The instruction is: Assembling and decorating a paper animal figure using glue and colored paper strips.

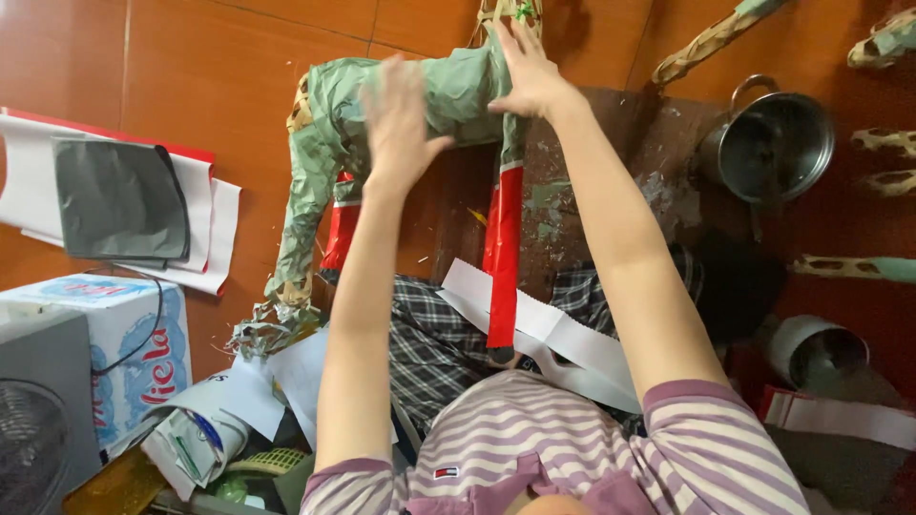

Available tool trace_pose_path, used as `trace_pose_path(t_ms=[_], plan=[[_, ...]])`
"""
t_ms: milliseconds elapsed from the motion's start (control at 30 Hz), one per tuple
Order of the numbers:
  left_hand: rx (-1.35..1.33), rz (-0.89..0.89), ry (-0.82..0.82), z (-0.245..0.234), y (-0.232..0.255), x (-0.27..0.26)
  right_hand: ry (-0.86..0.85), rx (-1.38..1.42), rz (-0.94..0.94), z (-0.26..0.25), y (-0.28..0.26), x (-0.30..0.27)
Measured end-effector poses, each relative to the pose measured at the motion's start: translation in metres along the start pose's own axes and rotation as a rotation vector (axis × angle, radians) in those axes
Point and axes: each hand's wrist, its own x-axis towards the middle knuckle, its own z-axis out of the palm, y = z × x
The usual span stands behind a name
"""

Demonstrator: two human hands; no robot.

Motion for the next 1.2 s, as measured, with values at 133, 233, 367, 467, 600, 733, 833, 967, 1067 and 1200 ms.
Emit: trace_pose_path(t_ms=[133, 233, 367, 467, 600, 733, 833, 967, 1067, 1200], plan=[[-0.113, -0.131, 0.230, -0.024, -0.048, -0.117, 0.010, -0.001, 0.060, 0.033, -0.011, -0.020], [-0.095, -0.414, 0.347, -0.027, -0.090, -0.204, 0.237, -0.253, 0.119, 0.063, -0.013, -0.026], [-0.200, -0.685, 0.397, 0.011, -0.181, -0.297, 0.474, 0.070, 0.016, 0.077, -0.013, -0.058], [-0.800, -0.818, 0.432, 0.026, -0.209, -0.328, 0.611, 0.500, -0.105, 0.083, -0.023, -0.142], [-1.675, -0.823, 0.315, 0.003, -0.173, -0.309, 0.168, 1.235, 0.401, 0.089, -0.094, -0.295], [-1.715, -0.610, 0.365, 0.008, -0.166, -0.259, -0.019, 1.329, 0.320, 0.129, -0.095, -0.338], [-1.790, -0.530, 0.400, 0.004, -0.149, -0.222, 0.072, 1.237, 0.150, 0.088, -0.100, -0.327], [-1.868, -0.487, 0.283, -0.010, -0.075, -0.192, 0.463, 1.399, 0.198, 0.027, -0.033, -0.305], [-1.972, -0.417, 0.111, 0.013, -0.015, -0.192, 0.562, 1.593, 0.057, 0.019, 0.067, -0.304], [-2.045, -0.542, -0.136, 0.064, 0.041, -0.205, 0.614, 1.635, 0.259, 0.059, 0.174, -0.317]])
